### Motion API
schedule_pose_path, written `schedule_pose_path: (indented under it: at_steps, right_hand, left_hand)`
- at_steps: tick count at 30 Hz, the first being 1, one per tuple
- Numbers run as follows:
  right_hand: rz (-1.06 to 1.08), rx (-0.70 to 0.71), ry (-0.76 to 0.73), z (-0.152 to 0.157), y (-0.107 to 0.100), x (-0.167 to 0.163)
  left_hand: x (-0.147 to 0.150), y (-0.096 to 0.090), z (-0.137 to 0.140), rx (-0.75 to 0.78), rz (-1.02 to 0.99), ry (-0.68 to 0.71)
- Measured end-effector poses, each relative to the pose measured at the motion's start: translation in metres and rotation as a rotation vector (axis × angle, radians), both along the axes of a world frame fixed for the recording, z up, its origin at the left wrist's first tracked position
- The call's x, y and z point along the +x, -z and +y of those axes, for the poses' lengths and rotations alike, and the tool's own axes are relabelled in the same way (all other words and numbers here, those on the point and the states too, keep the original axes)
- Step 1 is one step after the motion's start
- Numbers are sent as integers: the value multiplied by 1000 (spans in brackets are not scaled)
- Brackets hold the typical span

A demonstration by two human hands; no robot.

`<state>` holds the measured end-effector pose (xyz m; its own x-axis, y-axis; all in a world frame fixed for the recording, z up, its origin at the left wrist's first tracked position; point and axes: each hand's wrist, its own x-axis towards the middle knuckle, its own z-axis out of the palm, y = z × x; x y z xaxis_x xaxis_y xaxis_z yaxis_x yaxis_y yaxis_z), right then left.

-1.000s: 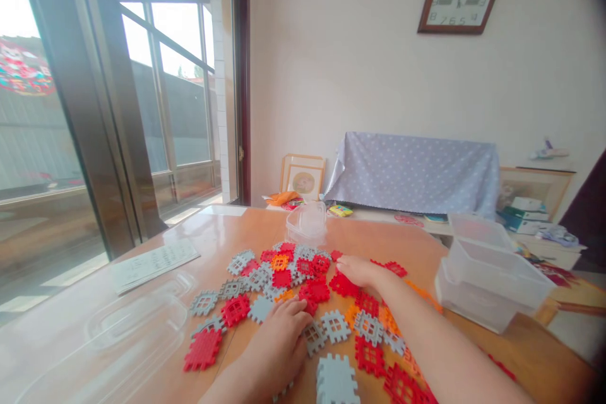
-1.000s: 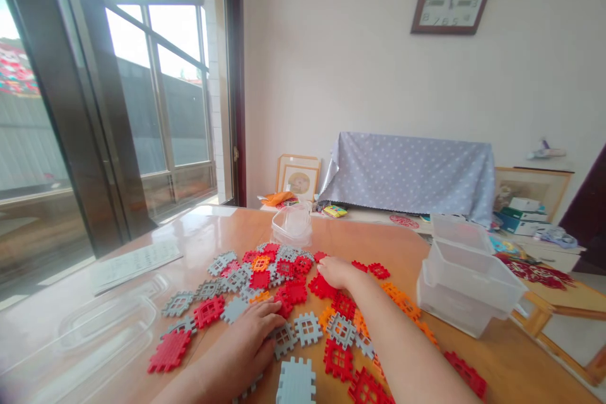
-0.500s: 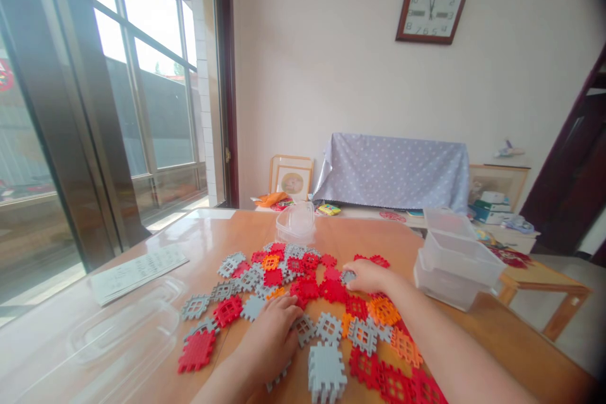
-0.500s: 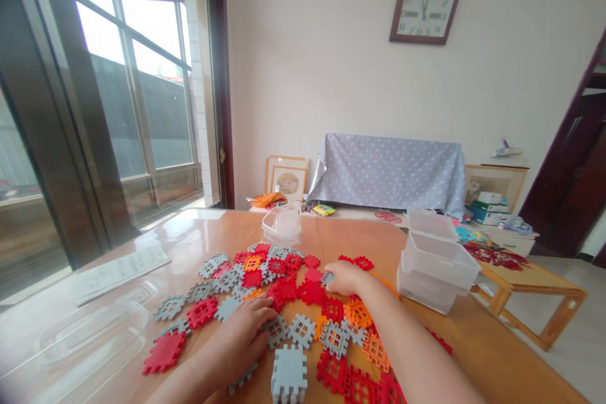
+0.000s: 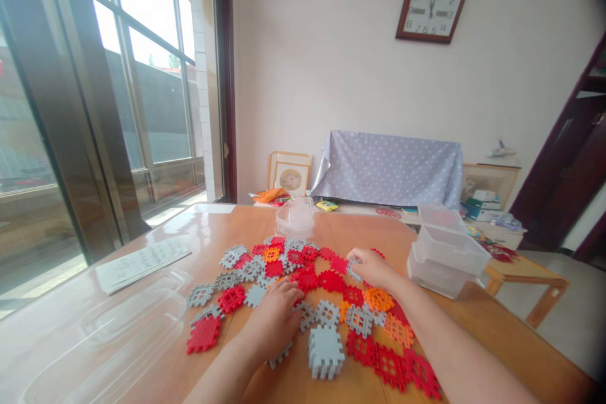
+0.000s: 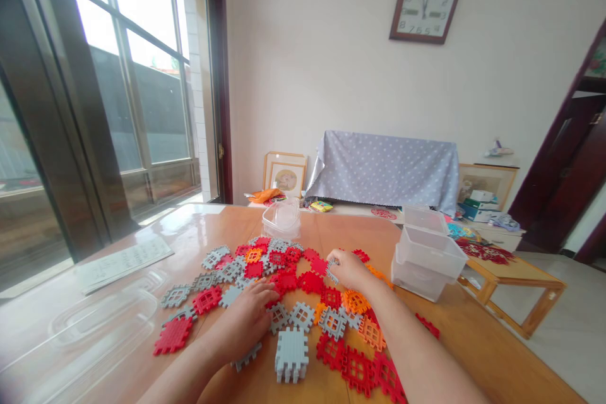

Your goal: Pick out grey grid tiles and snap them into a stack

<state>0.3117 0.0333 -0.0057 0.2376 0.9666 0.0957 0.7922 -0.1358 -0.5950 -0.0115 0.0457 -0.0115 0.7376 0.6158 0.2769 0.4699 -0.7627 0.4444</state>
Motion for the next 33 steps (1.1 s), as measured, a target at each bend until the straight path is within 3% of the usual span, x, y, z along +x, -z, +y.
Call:
schedule_pose_path:
  at_steps: [6,11,15,19,27,30,33]
  right_hand:
    - [208,89,50,-25,-13,-13]
    - [329,221,56,-50,-27,-30]
    - [448,324,3,-75,-37,-53]
    - [551,472,-106,-101,-45,-85]
    - [188,609,-288,-131,-43,-126]
    - [48,567,-342,-135,-44,-127]
    - [-37,488,-388,-137,-48,-126]
  left_hand:
    - [-2,-6,1,25,-90,-27]
    - [-3,-12,-3,-47,-182,-82]
    - [1,-19,-10,-263,-341,-119]
    - [4,-32,-25,-559,-506,20]
    - [11,-44,-54,-1166,-774,220]
    - [13,-41,-53,-1259,-857,205]
    - [14,-40,-50,-1239,-874,127]
